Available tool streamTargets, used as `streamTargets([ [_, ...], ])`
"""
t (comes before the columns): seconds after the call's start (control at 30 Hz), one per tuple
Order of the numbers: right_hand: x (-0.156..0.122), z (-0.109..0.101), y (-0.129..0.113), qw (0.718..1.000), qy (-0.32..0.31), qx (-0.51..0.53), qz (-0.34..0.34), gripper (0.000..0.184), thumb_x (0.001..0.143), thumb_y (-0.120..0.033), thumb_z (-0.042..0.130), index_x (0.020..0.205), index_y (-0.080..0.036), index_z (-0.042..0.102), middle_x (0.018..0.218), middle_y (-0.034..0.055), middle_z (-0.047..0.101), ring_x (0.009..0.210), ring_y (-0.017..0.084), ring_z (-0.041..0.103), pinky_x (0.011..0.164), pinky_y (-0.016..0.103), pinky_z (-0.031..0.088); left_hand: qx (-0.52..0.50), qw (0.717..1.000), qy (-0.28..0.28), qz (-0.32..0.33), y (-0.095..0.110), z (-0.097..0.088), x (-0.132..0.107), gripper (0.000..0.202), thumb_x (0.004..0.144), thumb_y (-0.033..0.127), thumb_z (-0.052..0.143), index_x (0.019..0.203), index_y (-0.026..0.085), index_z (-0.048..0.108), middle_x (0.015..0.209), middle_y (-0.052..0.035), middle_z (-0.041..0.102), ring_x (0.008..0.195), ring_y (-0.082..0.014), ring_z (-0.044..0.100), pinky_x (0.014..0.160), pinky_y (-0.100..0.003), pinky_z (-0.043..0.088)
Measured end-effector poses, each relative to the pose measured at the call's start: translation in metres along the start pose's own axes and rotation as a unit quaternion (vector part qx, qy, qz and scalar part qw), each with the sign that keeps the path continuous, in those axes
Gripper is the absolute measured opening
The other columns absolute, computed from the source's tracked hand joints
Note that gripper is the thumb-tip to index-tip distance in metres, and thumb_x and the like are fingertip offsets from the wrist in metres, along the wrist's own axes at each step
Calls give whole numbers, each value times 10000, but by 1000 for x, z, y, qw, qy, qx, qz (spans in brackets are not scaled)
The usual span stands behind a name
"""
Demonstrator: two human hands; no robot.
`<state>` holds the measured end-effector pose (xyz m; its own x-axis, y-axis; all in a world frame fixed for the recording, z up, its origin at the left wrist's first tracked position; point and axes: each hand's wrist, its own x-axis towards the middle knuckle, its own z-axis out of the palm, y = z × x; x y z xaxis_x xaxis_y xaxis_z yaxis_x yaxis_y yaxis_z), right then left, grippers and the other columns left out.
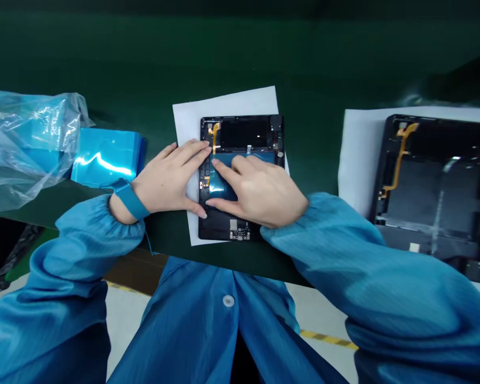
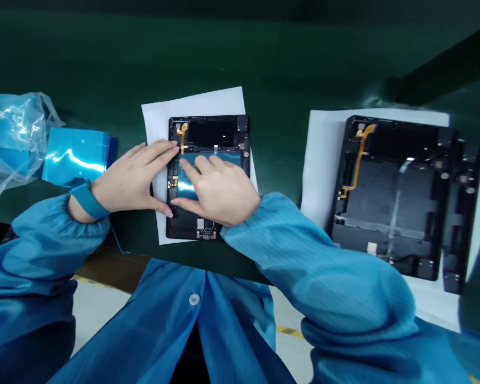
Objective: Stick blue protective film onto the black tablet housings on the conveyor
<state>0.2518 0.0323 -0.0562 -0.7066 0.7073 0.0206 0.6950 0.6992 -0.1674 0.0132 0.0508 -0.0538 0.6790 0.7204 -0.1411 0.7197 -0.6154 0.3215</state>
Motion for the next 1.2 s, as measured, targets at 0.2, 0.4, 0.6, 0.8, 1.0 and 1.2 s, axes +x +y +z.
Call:
streamTargets([
  [0.2,-21,0,2,998,17,33,-55,798,977,-724,324,1359,-93,631,990,145,675,841,253,586,737,369,429,8,1000,-2,-10,4,-3,-1,1285,672,901,640,1597,95,256,1633,-230,320,1513,-426,312,1246,-595,272],
  [0.4,-20,1,13,999,31,-35,23,856,983,-708,326,1389,-1,588,1005,197,675,875,296,595,703,388,419,2,1000,3,-11,2,-2,0,1288,649,887,678,1598,120,265,1629,-228,331,1506,-436,323,1253,-583,270],
  [0.6,-46,-2,10,995,44,13,-90,731,979,-698,383,1291,-113,693,886,112,665,740,205,551,663,335,391,13,1000,8,-5,0,-1,-2,1288,663,898,654,1593,95,265,1628,-231,331,1507,-425,328,1246,-599,290],
  [0.8,-45,-3,46,993,43,-56,91,793,989,-698,311,1359,-80,644,949,166,659,796,258,576,635,347,385,19,1000,-3,-16,-1,-1,0,1325,635,877,703,1602,95,246,1638,-230,310,1512,-438,311,1240,-618,305],
  [1.0,-80,-2,41,998,27,-34,-43,705,993,-666,384,1247,-89,699,830,116,645,712,209,562,624,323,406,20,999,-26,-36,-1,-8,-2,1339,625,869,720,1602,88,242,1646,-225,295,1519,-439,289,1248,-608,289],
  [1.2,-89,18,30,979,156,100,86,398,1020,-416,502,1213,-138,710,934,103,686,797,189,654,712,302,536,67,990,-2,-121,3,-28,52,537,954,586,529,1264,167,657,1288,-139,660,1195,-352,623,1054,-522,477],
])
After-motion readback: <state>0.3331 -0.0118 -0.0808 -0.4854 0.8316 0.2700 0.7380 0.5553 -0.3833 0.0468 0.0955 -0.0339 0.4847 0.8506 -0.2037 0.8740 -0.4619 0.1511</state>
